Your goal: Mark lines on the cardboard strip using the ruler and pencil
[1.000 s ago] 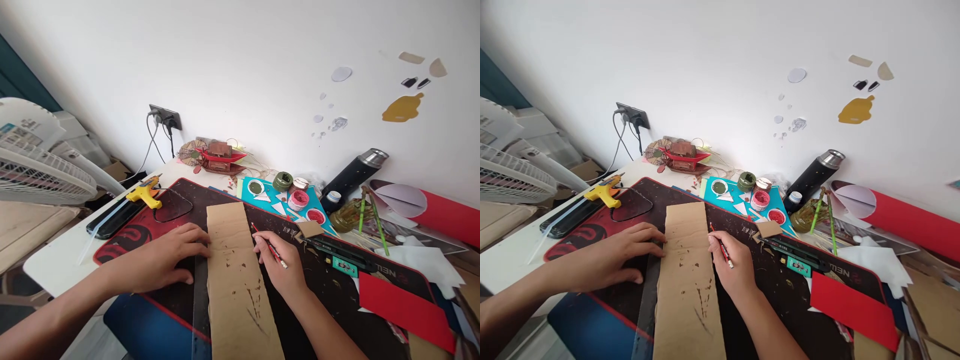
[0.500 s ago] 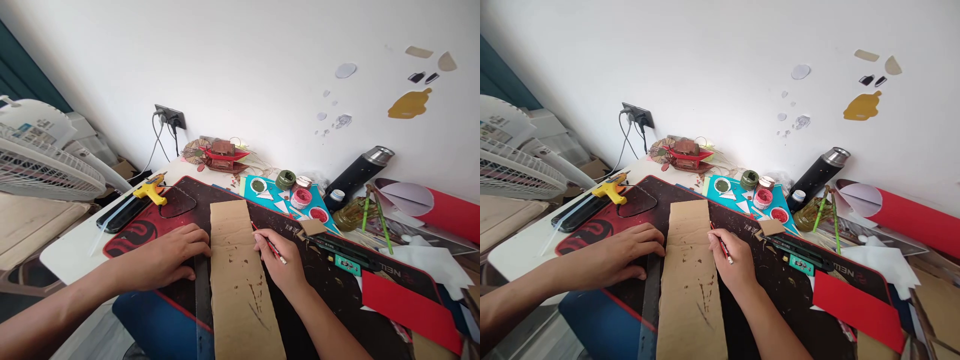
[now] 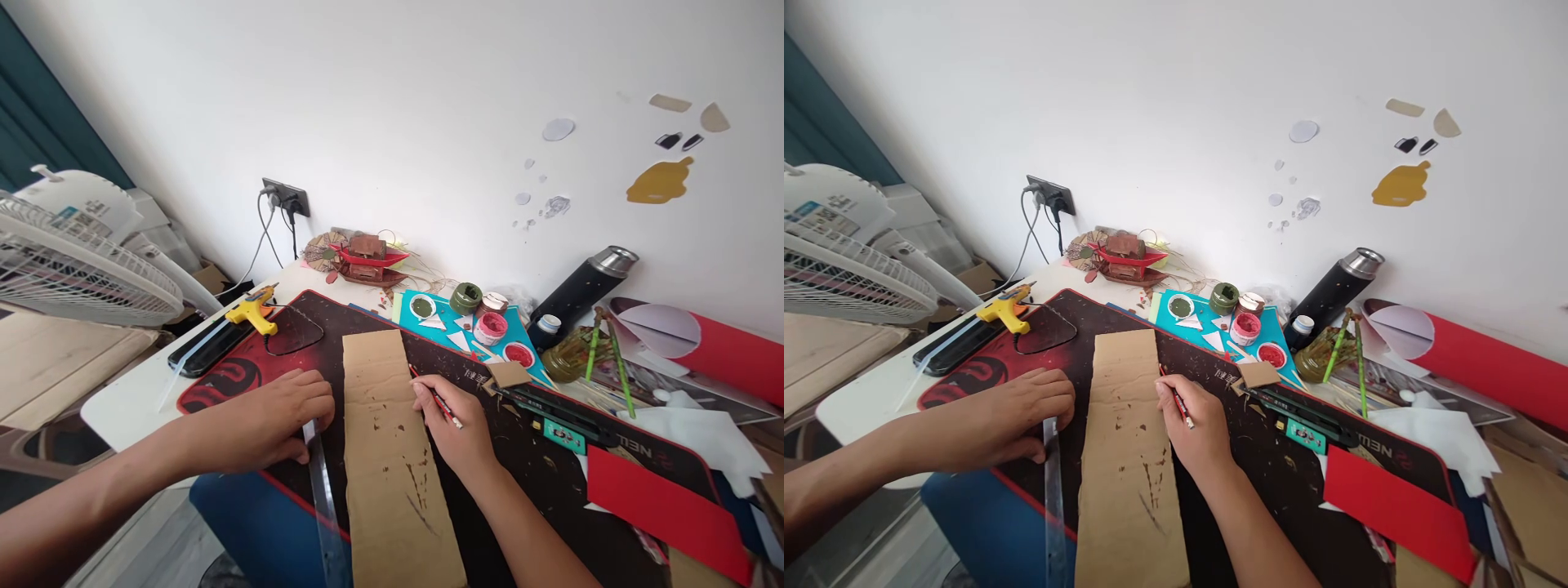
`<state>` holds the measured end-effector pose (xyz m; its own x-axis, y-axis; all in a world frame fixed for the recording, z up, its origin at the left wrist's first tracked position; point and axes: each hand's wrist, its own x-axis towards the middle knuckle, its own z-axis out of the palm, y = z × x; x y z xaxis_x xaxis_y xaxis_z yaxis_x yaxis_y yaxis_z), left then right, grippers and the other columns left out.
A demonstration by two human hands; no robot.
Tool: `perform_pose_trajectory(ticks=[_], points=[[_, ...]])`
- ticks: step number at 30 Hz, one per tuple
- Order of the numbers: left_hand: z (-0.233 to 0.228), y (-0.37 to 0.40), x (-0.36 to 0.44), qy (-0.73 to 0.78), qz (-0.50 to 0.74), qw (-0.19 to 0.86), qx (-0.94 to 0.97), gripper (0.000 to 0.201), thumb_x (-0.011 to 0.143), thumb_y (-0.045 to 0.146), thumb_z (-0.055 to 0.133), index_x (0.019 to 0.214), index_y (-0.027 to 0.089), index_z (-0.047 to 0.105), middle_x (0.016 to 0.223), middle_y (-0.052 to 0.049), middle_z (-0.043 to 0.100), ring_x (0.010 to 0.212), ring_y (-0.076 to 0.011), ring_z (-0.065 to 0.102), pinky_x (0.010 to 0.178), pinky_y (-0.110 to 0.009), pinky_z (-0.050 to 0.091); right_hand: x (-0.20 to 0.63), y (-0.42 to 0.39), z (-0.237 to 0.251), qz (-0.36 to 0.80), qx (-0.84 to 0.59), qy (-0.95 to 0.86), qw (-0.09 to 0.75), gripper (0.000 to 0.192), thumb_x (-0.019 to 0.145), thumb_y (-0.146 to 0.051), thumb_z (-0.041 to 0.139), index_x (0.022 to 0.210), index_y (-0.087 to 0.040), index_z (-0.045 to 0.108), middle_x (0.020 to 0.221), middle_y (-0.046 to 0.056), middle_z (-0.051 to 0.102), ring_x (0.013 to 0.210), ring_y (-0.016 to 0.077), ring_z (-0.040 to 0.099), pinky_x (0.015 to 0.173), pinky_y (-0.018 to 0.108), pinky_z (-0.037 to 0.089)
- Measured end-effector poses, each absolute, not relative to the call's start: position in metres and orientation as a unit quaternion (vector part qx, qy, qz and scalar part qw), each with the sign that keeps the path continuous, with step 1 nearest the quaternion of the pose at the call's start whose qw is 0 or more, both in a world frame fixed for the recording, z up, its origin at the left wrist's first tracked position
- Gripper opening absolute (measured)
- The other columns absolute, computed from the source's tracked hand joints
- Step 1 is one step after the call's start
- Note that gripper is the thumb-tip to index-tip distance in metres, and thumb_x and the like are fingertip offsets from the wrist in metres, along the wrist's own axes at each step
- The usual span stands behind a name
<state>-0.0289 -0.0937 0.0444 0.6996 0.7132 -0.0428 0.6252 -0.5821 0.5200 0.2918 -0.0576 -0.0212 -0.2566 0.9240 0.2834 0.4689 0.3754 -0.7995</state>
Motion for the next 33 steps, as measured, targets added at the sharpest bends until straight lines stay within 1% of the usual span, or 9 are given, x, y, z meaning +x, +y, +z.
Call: perform_pose_trajectory(ticks=[3, 7, 11, 14, 20, 23, 26, 29, 33], points=[[0.043, -0.095, -0.034, 0.392, 0.076, 0.266, 0.877, 0.029, 0.085, 0.004, 0.077, 0.099, 0.028, 0.065, 0.101, 0.001, 0.069, 0.097, -0.0234, 0.063, 0.083, -0.033, 0.045, 0.292, -0.057, -0.022, 0.292, -0.472, -0.737, 0.386, 0.028, 0.112, -0.043, 0.058, 0.104, -0.026, 0.079, 0.08, 0.002, 0.082, 0.064, 0.0192, 0.073, 0.062, 0.028, 0.054], [0.04, -0.093, -0.042, 0.378, 0.09, 0.278, 0.878, 0.017, 0.099, 0.016, 0.07, 0.108, 0.03, 0.075, 0.101, -0.002, 0.075, 0.097, -0.0242, 0.068, 0.085, -0.035, 0.048, 0.292, -0.056, -0.022, 0.285, -0.468, -0.74, 0.389, 0.028, 0.111, -0.042, 0.058, 0.103, -0.026, 0.079, 0.079, 0.002, 0.081, 0.07, 0.0207, 0.076, 0.067, 0.029, 0.056], [0.044, -0.091, -0.047, 0.34, 0.112, 0.307, 0.882, 0.018, 0.107, 0.021, 0.063, 0.103, 0.03, 0.077, 0.096, -0.001, 0.077, 0.094, -0.0216, 0.07, 0.085, -0.031, 0.051, 0.291, -0.056, -0.021, 0.287, -0.462, -0.743, 0.39, 0.026, 0.111, -0.04, 0.058, 0.102, -0.026, 0.079, 0.078, 0.001, 0.081, 0.071, 0.0204, 0.077, 0.069, 0.029, 0.055], [0.05, -0.091, -0.044, 0.332, 0.128, 0.335, 0.872, 0.016, 0.11, 0.023, 0.062, 0.106, 0.03, 0.075, 0.1, -0.001, 0.078, 0.095, -0.0194, 0.072, 0.085, -0.027, 0.053, 0.29, -0.057, -0.02, 0.296, -0.449, -0.746, 0.392, 0.025, 0.111, -0.038, 0.059, 0.101, -0.026, 0.078, 0.078, 0.001, 0.079, 0.073, 0.0205, 0.077, 0.071, 0.029, 0.056], [0.054, -0.09, -0.014, 0.333, 0.147, 0.397, 0.843, 0.017, 0.113, 0.027, 0.057, 0.108, 0.027, 0.073, 0.102, -0.001, 0.077, 0.094, -0.0165, 0.073, 0.086, -0.024, 0.055, 0.29, -0.059, -0.02, 0.351, -0.446, -0.711, 0.414, 0.029, 0.111, -0.041, 0.058, 0.106, -0.023, 0.08, 0.08, 0.002, 0.077, 0.056, 0.016, 0.068, 0.059, 0.027, 0.055], [0.05, -0.082, 0.004, 0.337, 0.166, 0.381, 0.845, 0.016, 0.112, 0.027, 0.058, 0.11, 0.026, 0.074, 0.103, -0.002, 0.078, 0.095, -0.0166, 0.074, 0.085, -0.024, 0.054, 0.289, -0.057, -0.022, 0.393, -0.453, -0.664, 0.447, 0.034, 0.11, -0.048, 0.061, 0.108, -0.021, 0.082, 0.079, 0.002, 0.075, 0.05, 0.0137, 0.066, 0.053, 0.026, 0.053], [0.046, -0.068, 0.015, 0.347, 0.183, 0.363, 0.845, 0.018, 0.113, 0.028, 0.057, 0.112, 0.025, 0.075, 0.107, -0.003, 0.079, 0.095, -0.0167, 0.075, 0.085, -0.025, 0.054, 0.287, -0.056, -0.021, 0.449, -0.471, -0.608, 0.455, 0.046, 0.107, -0.061, 0.064, 0.107, -0.019, 0.082, 0.072, 0.002, 0.073, 0.042, 0.0121, 0.061, 0.044, 0.024, 0.047], [0.043, -0.05, 0.018, 0.361, 0.192, 0.35, 0.843, 0.019, 0.113, 0.032, 0.058, 0.111, 0.024, 0.076, 0.107, -0.003, 0.08, 0.095, -0.0167, 0.075, 0.084, -0.025, 0.054, 0.286, -0.055, -0.018, 0.503, -0.489, -0.546, 0.458, 0.058, 0.1, -0.074, 0.068, 0.102, -0.018, 0.082, 0.065, 0.002, 0.071, 0.041, 0.0122, 0.059, 0.043, 0.024, 0.046], [0.035, -0.034, 0.012, 0.38, 0.211, 0.324, 0.84, 0.021, 0.113, 0.034, 0.059, 0.113, 0.024, 0.077, 0.105, -0.003, 0.079, 0.094, -0.0175, 0.075, 0.084, -0.026, 0.054, 0.287, -0.054, -0.011, 0.54, -0.479, -0.488, 0.491, 0.06, 0.095, -0.079, 0.072, 0.098, -0.019, 0.081, 0.065, 0.003, 0.071, 0.044, 0.0123, 0.06, 0.042, 0.022, 0.048]])
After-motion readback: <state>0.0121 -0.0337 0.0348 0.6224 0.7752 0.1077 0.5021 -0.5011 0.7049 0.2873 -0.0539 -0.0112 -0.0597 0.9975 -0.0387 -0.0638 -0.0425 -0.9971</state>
